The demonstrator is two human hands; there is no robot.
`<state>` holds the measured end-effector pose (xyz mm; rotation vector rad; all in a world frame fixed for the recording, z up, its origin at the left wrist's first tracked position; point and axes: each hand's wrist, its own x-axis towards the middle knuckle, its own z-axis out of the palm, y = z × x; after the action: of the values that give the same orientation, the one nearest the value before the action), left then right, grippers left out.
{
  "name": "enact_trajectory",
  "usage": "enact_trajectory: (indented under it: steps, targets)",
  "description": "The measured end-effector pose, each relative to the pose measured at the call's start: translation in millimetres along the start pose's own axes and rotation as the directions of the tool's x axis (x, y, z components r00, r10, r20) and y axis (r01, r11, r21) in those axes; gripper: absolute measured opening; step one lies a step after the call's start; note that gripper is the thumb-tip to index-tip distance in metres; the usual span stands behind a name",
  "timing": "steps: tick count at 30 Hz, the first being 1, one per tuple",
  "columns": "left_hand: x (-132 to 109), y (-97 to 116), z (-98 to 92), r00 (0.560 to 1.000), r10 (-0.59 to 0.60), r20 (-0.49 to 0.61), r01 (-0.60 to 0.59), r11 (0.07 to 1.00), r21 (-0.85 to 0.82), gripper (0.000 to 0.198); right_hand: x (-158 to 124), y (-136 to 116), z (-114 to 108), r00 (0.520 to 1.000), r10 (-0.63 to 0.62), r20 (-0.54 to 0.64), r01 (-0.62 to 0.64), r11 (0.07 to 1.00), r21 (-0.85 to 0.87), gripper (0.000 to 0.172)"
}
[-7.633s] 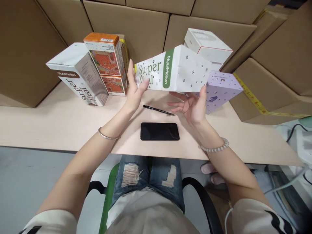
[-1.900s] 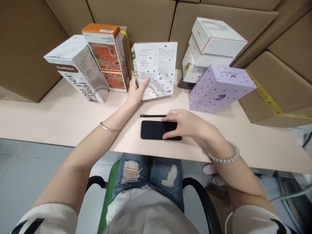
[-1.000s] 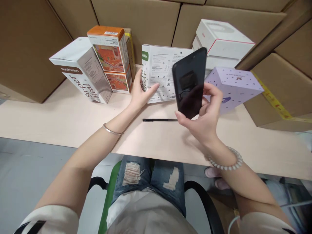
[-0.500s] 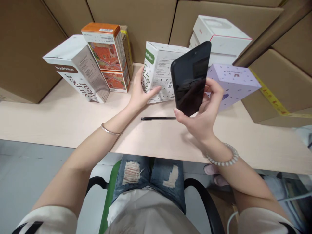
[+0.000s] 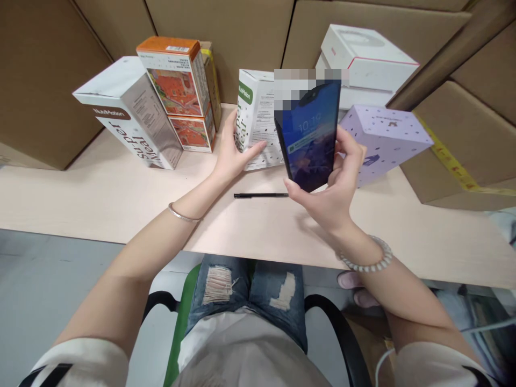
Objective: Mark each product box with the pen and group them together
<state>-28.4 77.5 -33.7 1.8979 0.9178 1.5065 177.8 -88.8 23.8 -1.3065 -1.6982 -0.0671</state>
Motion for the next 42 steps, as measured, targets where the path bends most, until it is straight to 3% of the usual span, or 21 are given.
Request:
enact_trajectory:
  steps: [7,9,11,14,17,20,23,28,32,35,39,42]
  targets:
    - [4,-15,3.7,0.999,0.003,-0.033,-0.002,1.000,0.019,0.115,4,3,1,0.991,-0.126,-0.033,0.129,0.986,0.102,0.086]
    - [6,-20,5.1,0.998,0.006,-0.063,-0.006,1.000,-0.006,0.110,8,4,-1,0.988,-0.124,0.093,0.114,0.988,0.104,0.086]
    - [7,-24,5.4,0.997,-0.010,-0.074,0.007,0.999,-0.037,0.105,11,5,-2,0.953,-0.100,0.285,0.070,0.991,0.113,0.090]
    - [5,-21,4.0,0.997,-0.027,-0.073,0.025,0.999,-0.031,0.112,15,5,-4,0.850,-0.095,0.518,0.001,0.984,0.179,0.094]
    - [0,-13,2.6,0.988,0.013,-0.155,-0.003,0.998,0.063,0.136,16,4,-5,0.702,-0.091,0.706,-0.063,0.980,0.189,0.092]
    - [-3,-6,2.0,0.987,0.049,-0.152,-0.027,0.989,0.143,0.155,16,3,-6,0.551,-0.113,0.827,-0.076,0.980,0.184,0.088]
    - [-4,-2,1.6,0.993,0.073,-0.088,-0.056,0.981,0.186,0.146,15,3,-7,0.468,-0.144,0.872,-0.072,0.977,0.200,0.087]
    - [-7,19,0.5,0.996,0.085,0.014,-0.085,0.949,0.305,0.121,13,9,-5,0.435,-0.196,0.879,-0.030,0.972,0.232,0.085]
    - [-10,52,-1.5,0.990,0.012,0.141,-0.073,0.897,0.436,0.127,12,16,-1,0.420,-0.216,0.881,0.008,0.972,0.235,0.087]
    - [-8,72,2.6,0.984,-0.078,0.160,-0.019,0.848,0.529,0.124,12,17,-1,0.399,-0.203,0.894,0.032,0.978,0.208,0.089]
    - [10,87,15.5,0.966,-0.207,0.156,0.045,0.727,0.685,0.123,13,16,-2,0.375,-0.154,0.914,0.046,0.988,0.148,0.090]
    - [31,91,25.2,0.933,-0.202,0.298,-0.063,0.723,0.688,0.115,13,15,-3,0.380,-0.140,0.914,0.034,0.990,0.138,0.090]
